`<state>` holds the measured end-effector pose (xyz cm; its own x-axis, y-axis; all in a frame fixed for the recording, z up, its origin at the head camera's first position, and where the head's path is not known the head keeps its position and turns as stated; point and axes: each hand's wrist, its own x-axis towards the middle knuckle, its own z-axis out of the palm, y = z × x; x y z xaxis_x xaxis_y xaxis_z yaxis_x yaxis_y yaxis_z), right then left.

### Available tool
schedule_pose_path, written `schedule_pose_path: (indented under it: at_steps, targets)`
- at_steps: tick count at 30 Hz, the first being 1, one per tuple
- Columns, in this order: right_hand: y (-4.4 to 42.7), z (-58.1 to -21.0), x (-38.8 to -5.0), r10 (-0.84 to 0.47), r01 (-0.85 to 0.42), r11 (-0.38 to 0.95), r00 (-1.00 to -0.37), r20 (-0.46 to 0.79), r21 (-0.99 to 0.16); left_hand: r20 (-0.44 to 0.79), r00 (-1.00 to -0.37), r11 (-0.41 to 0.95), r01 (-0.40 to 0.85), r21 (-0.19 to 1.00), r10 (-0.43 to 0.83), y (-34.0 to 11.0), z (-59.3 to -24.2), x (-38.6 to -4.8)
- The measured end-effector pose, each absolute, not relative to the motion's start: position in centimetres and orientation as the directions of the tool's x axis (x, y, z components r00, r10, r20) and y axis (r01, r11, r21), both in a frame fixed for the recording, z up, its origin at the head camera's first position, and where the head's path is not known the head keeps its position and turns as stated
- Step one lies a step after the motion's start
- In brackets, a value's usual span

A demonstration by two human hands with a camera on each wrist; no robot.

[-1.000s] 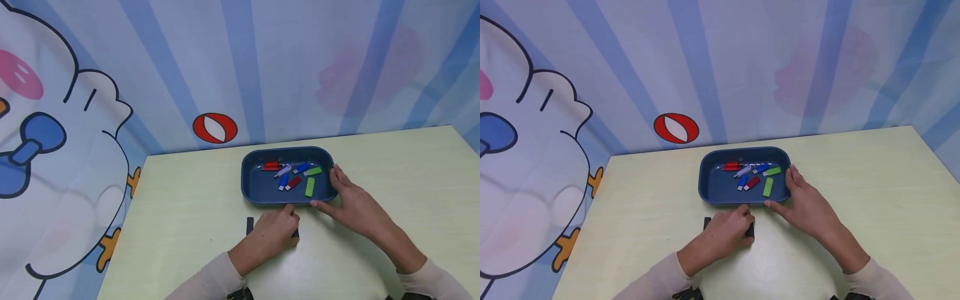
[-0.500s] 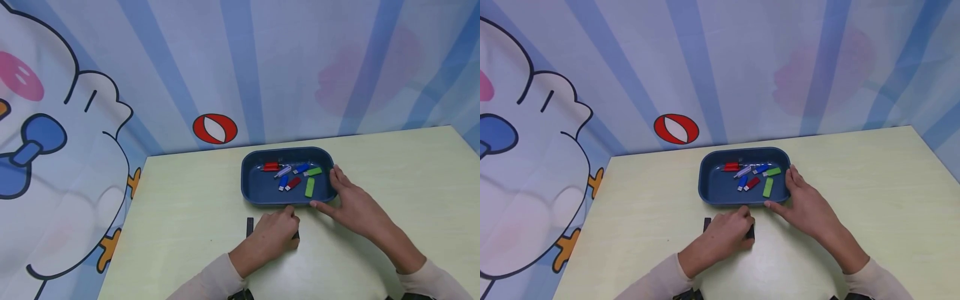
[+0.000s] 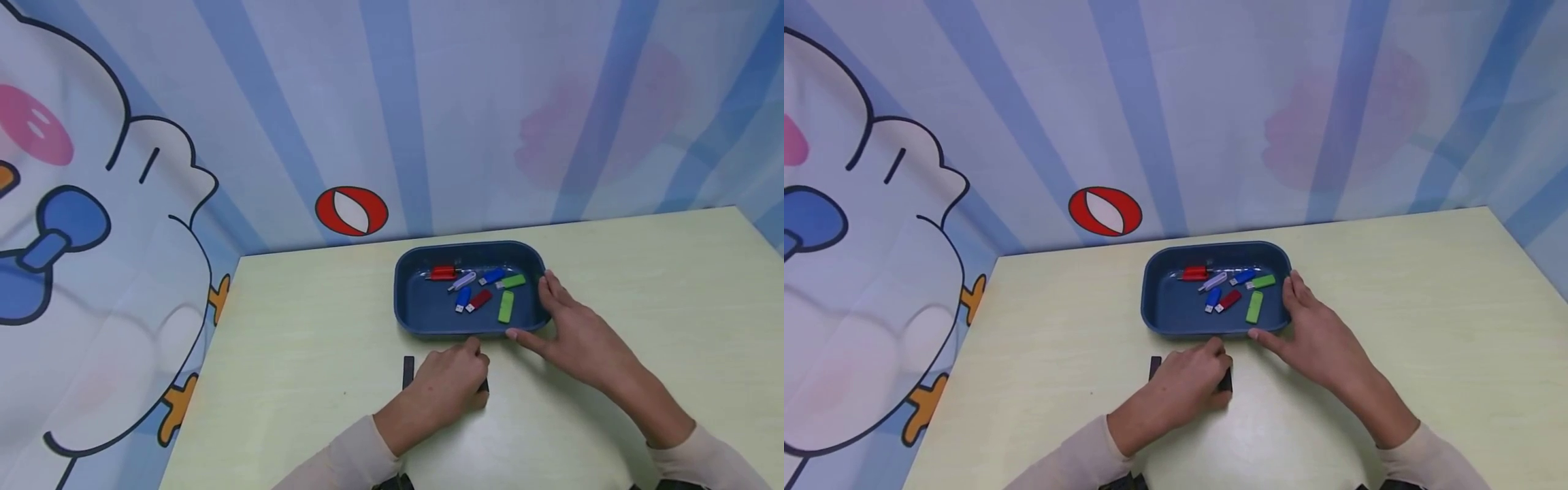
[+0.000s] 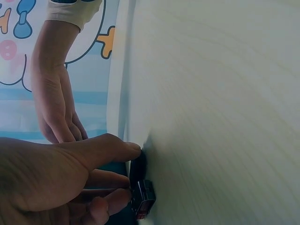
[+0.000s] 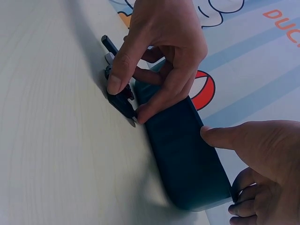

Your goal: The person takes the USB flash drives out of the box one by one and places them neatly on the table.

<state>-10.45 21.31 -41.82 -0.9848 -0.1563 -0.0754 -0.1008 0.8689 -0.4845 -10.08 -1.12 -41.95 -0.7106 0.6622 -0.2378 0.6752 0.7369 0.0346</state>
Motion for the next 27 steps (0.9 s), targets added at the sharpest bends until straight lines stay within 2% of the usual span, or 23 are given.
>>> schedule_pose_path:
  at_steps: [13,23,27]
  targets:
    - [21.5,-41.9,-10.5,-0.16,-0.101,0.874,-0.983,-0.085,-0.476,-0.236,-0.709,0.74,0.669,0.071,0.664,-1.2,-41.4,-10.0]
    - [21.7,-42.0,-10.5,-0.16,-0.101,0.876,-0.983,-0.088,-0.472,-0.115,-0.695,0.703,0.708,0.068,0.71,-1.3,-40.6,-9.9]
    - [21.4,-42.1,-10.6,-0.168,-0.109,0.873,-0.982,-0.084,-0.476,-0.103,-0.699,0.707,0.703,0.078,0.707,-1.7,-40.3,-9.9]
